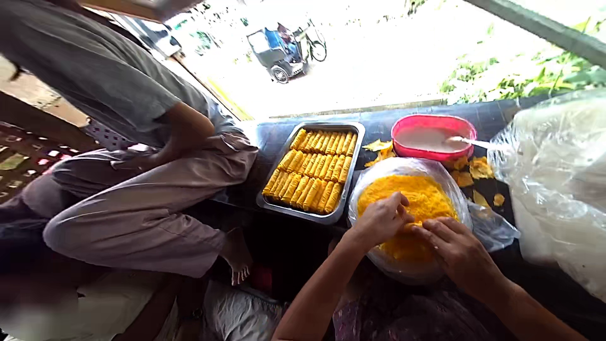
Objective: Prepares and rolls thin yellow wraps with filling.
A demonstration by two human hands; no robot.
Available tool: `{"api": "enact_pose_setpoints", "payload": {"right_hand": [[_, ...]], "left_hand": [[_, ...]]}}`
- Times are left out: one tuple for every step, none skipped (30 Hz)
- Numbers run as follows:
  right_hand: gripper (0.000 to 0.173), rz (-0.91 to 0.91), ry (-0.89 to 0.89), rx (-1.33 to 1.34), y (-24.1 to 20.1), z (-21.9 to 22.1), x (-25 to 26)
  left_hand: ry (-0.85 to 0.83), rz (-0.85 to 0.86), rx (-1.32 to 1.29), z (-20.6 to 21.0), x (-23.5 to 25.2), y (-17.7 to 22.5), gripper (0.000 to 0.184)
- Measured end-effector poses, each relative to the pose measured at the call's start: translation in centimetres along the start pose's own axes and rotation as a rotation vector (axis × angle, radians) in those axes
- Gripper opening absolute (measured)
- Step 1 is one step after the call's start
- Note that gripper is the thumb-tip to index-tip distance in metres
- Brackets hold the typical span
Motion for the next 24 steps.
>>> {"api": "enact_pose_setpoints", "payload": {"right_hand": [[0.028,-0.002,0.004,-0.007,0.1,0.0,-0.1],[0.027,-0.004,0.011,-0.010,0.2,0.0,0.0],[0.027,-0.003,0.009,-0.005,0.3,0.0,0.1],[0.027,0.001,0.007,0.002,0.4,-0.1,0.2],[0.028,0.007,0.004,0.008,0.5,-0.1,0.3],[0.028,0.012,-0.005,0.015,0.6,-0.1,0.4],[0.028,0.014,-0.011,0.020,0.7,-0.1,0.5],[0.028,0.013,-0.013,0.022,0.8,-0.1,0.6],[0.028,0.013,-0.017,0.025,0.9,-0.1,0.8],[0.029,0.015,-0.019,0.033,1.1,0.0,0.9],[0.030,0.019,-0.025,0.044,1.3,0.0,1.0],[0.030,0.024,-0.038,0.058,1.5,0.1,1.2],[0.029,0.030,-0.055,0.076,1.7,0.1,1.4],[0.028,0.041,-0.080,0.100,1.9,0.0,1.7],[0.028,0.057,-0.112,0.123,2.0,-0.1,2.0],[0.028,0.075,-0.142,0.145,2.0,-0.2,2.3],[0.028,0.093,-0.167,0.160,2.1,-0.2,2.5],[0.029,0.112,-0.188,0.167,2.1,-0.2,2.5],[0.028,0.129,-0.202,0.167,2.2,-0.2,2.4],[0.028,0.144,-0.209,0.164,2.4,-0.1,2.4],[0.026,0.156,-0.207,0.162,2.5,0.0,2.3],[0.023,0.164,-0.191,0.161,2.7,-0.1,2.3],[0.020,0.181,-0.175,0.175,2.8,-0.2,2.3],[0.016,0.203,-0.163,0.202,3.0,-0.3,2.4]], "left_hand": [[-0.035,0.032,-0.032,0.0,-0.2,-0.1,0.040],[-0.062,0.064,-0.049,0.0,-0.4,-0.2,0.040],[-0.072,0.096,-0.047,-0.1,-0.5,-0.2,0.037],[-0.070,0.124,-0.036,-0.1,-0.6,-0.3,0.033],[-0.054,0.154,-0.026,-0.1,-0.7,-0.3,0.030],[-0.039,0.180,-0.021,0.0,-0.7,-0.3,0.027],[-0.030,0.200,-0.020,0.0,-0.7,-0.4,0.025],[-0.029,0.213,-0.021,0.0,-0.7,-0.5,0.024],[-0.029,0.226,-0.021,0.1,-0.6,-0.6,0.023],[-0.029,0.240,-0.013,0.2,-0.4,-0.7,0.022],[-0.030,0.250,0.003,0.2,-0.3,-0.7,0.020],[-0.030,0.251,0.020,0.2,-0.2,-0.7,0.019],[-0.024,0.249,0.030,0.2,-0.2,-0.8,0.019],[-0.015,0.243,0.039,0.2,-0.1,-0.8,0.019],[0.015,0.246,0.050,0.1,-0.1,-0.8,0.018],[0.056,0.249,0.069,0.1,-0.1,-0.8,0.018],[0.089,0.250,0.088,0.3,-0.2,-0.9,0.019],[0.114,0.258,0.115,0.5,-0.5,-1.1,0.021],[0.144,0.281,0.146,0.8,-0.7,-1.3,0.022],[0.169,0.311,0.179,1.1,-0.9,-1.4,0.022],[0.189,0.344,0.207,1.2,-1.2,-1.4,0.020],[0.207,0.375,0.235,1.3,-1.4,-1.5,0.017],[0.222,0.401,0.254,1.4,-1.5,-1.5,0.016],[0.241,0.419,0.262,1.3,-1.6,-1.6,0.014]]}}
Point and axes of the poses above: each hand's wrist, its own x-axis towards the middle knuckle, its own z-axis out of the palm, y = z × x, the point moved 4 cm from there along x, towards the middle knuckle, and after that the axes turned 8 degrees about y, right-handed, at the moved point
